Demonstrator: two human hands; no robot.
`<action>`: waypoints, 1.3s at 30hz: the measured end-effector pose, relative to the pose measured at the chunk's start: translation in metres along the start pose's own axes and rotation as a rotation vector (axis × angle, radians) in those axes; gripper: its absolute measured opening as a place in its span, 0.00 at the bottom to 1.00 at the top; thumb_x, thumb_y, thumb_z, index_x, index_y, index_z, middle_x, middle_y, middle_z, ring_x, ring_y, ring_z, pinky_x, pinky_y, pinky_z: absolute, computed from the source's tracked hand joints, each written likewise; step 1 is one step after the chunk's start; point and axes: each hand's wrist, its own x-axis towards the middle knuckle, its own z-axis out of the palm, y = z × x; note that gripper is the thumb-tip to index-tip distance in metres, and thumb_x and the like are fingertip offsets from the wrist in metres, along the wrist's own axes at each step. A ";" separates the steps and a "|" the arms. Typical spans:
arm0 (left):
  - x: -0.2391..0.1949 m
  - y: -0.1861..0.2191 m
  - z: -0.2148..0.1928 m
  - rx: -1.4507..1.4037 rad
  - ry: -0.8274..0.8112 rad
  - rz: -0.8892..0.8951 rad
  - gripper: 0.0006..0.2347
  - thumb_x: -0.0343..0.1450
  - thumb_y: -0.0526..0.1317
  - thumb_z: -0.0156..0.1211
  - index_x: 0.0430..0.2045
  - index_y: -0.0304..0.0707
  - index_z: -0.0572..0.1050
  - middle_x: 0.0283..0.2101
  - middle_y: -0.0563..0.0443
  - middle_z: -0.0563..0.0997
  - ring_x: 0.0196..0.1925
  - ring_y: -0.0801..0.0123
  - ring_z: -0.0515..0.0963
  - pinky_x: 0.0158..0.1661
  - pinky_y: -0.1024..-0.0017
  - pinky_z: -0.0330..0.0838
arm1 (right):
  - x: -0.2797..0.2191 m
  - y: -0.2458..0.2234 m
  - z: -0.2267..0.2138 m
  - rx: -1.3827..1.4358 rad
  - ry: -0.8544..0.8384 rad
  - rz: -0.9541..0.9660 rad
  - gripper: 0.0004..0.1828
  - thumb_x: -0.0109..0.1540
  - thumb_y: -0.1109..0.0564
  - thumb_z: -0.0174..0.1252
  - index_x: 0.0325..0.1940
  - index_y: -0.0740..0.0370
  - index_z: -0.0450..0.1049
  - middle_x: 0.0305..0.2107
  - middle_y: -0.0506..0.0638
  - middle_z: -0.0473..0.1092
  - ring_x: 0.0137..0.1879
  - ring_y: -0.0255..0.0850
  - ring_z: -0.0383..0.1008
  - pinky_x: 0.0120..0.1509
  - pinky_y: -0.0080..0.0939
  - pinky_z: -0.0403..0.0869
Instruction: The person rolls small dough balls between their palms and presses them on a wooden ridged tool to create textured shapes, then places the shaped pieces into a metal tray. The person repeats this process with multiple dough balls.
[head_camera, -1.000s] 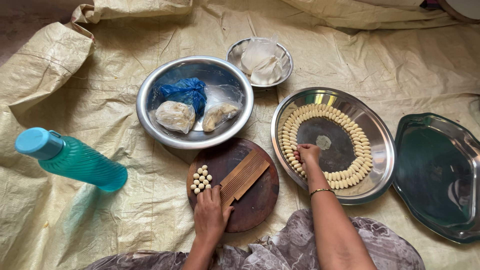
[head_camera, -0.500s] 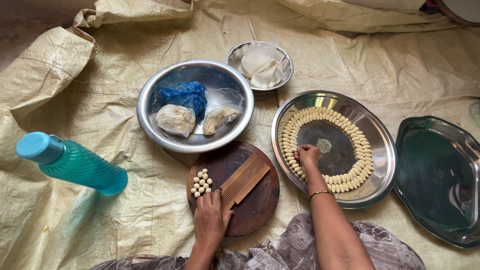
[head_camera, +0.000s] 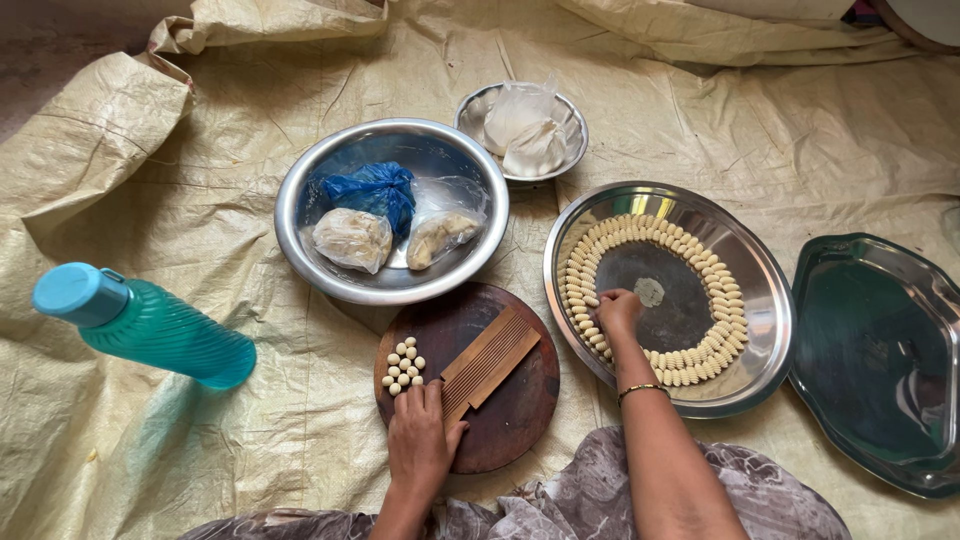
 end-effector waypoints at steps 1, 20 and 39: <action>0.000 0.000 0.000 -0.002 0.011 0.006 0.35 0.57 0.50 0.77 0.55 0.34 0.68 0.48 0.48 0.73 0.51 0.64 0.73 0.47 0.69 0.75 | -0.002 0.000 -0.001 -0.079 0.041 -0.003 0.06 0.63 0.62 0.62 0.38 0.63 0.85 0.32 0.57 0.79 0.35 0.42 0.79 0.42 0.43 0.76; -0.003 0.001 -0.002 0.001 0.040 0.016 0.35 0.57 0.49 0.78 0.57 0.36 0.68 0.48 0.50 0.73 0.51 0.63 0.72 0.47 0.68 0.75 | -0.013 0.002 -0.008 -0.186 0.065 0.097 0.09 0.57 0.62 0.63 0.33 0.50 0.86 0.36 0.52 0.80 0.41 0.45 0.80 0.51 0.45 0.75; 0.007 -0.033 -0.001 -0.316 0.498 -0.081 0.25 0.65 0.47 0.74 0.48 0.31 0.71 0.48 0.41 0.74 0.53 0.52 0.72 0.50 0.57 0.70 | -0.110 -0.096 0.005 0.159 -0.018 -0.611 0.08 0.66 0.61 0.55 0.48 0.59 0.76 0.31 0.54 0.79 0.33 0.44 0.80 0.39 0.45 0.75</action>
